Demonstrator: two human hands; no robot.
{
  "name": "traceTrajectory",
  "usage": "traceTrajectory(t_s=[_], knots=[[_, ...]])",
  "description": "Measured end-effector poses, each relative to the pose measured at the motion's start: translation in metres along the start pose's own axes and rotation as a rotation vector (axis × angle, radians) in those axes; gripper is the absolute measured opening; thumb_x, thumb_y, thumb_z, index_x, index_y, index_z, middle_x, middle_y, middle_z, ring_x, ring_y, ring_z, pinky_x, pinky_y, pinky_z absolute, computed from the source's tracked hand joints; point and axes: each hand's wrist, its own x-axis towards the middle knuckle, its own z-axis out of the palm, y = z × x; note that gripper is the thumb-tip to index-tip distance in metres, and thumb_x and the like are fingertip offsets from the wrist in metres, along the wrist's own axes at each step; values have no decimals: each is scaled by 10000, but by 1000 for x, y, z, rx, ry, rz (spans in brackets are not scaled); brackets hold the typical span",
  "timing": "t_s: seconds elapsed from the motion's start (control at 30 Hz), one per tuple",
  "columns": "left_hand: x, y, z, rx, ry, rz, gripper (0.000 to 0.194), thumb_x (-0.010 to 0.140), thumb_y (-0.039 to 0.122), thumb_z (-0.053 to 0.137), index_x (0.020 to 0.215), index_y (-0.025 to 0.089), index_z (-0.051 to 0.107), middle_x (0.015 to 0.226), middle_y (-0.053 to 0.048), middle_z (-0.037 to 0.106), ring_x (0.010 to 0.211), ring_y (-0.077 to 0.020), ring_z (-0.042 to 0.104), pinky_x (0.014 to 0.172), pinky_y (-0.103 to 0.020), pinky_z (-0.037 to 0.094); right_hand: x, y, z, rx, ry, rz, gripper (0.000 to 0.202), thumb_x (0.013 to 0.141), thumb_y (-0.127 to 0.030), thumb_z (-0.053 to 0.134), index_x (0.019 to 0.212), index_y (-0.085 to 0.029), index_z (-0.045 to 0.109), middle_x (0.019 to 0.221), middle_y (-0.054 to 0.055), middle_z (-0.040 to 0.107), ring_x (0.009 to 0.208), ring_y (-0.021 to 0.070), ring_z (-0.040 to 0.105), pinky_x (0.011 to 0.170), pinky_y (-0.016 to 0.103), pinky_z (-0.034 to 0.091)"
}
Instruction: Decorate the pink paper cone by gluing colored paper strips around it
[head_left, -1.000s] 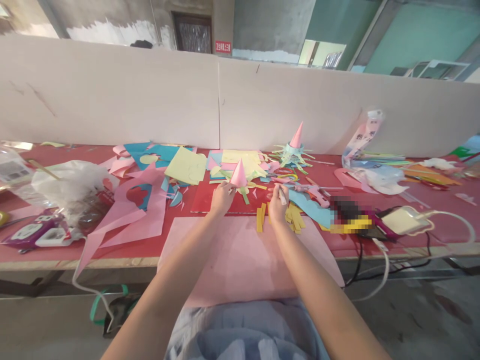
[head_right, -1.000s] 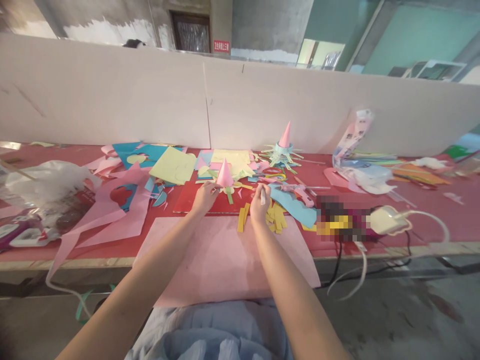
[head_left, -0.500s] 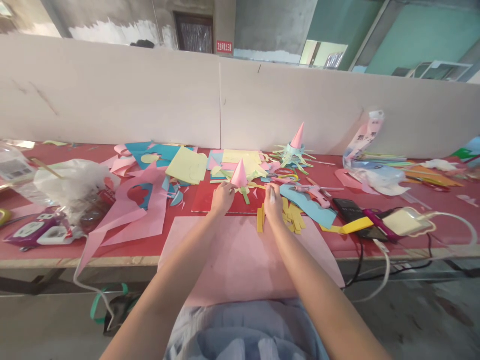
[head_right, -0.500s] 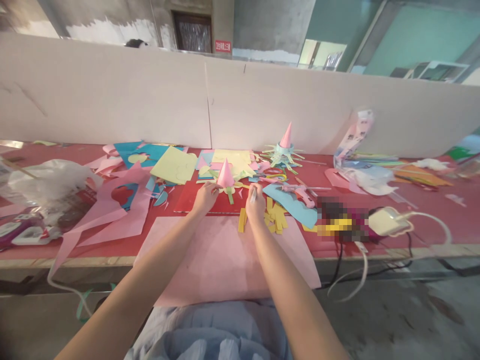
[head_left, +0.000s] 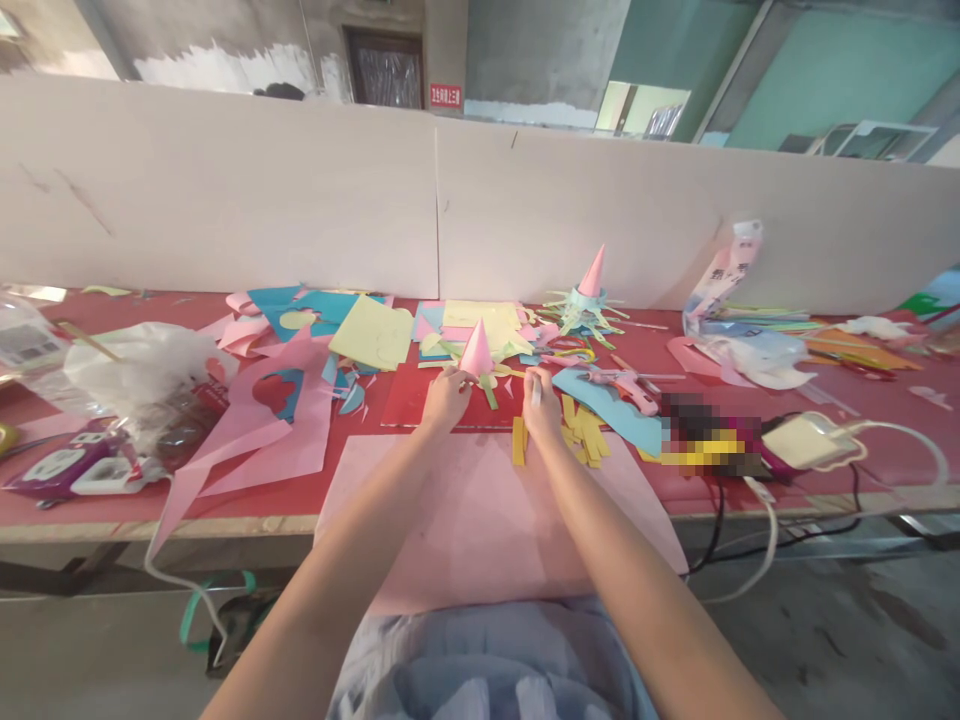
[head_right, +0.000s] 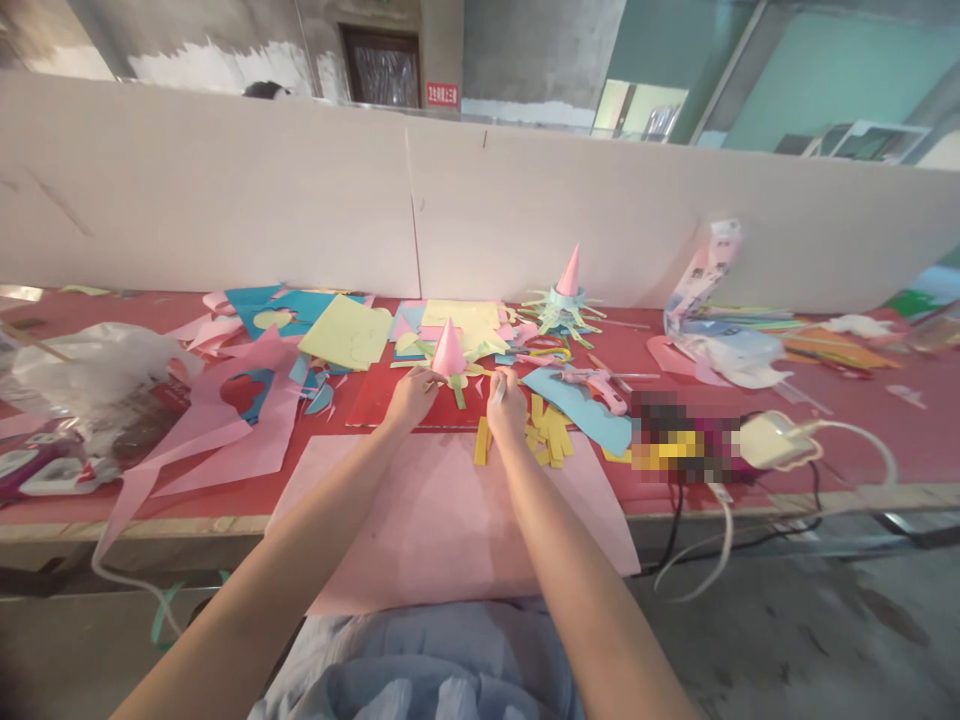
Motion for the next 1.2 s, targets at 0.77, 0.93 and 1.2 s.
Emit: traceTrajectory(t_s=[0.77, 0.93, 1.2], knots=[[0, 2, 3, -52, 1, 81, 259, 814, 122, 469, 931, 225, 677, 1012, -36, 635, 870, -168, 616, 783, -265, 495, 0, -1, 1, 34, 53, 10, 317, 906, -468, 330, 977, -221, 516, 869, 58, 625, 690, 186, 569, 607, 280, 380], [-5, 14, 1, -98, -65, 265, 261, 825, 168, 497, 1026, 224, 655, 1056, -19, 647, 931, -142, 614, 850, -235, 475, -2, -13, -4, 146, 112, -63, 323, 915, -463, 336, 1033, -210, 498, 1057, 103, 619, 931, 199, 597, 780, 314, 441], [-11, 24, 1, -72, -132, 418, 260, 873, 271, 467, 1050, 246, 655, 1151, -12, 646, 1080, -189, 551, 977, -347, 406, -8, -26, -8, 261, 93, -195, 307, 925, -420, 363, 1111, -202, 473, 1222, 128, 562, 1127, 192, 545, 957, 367, 430]])
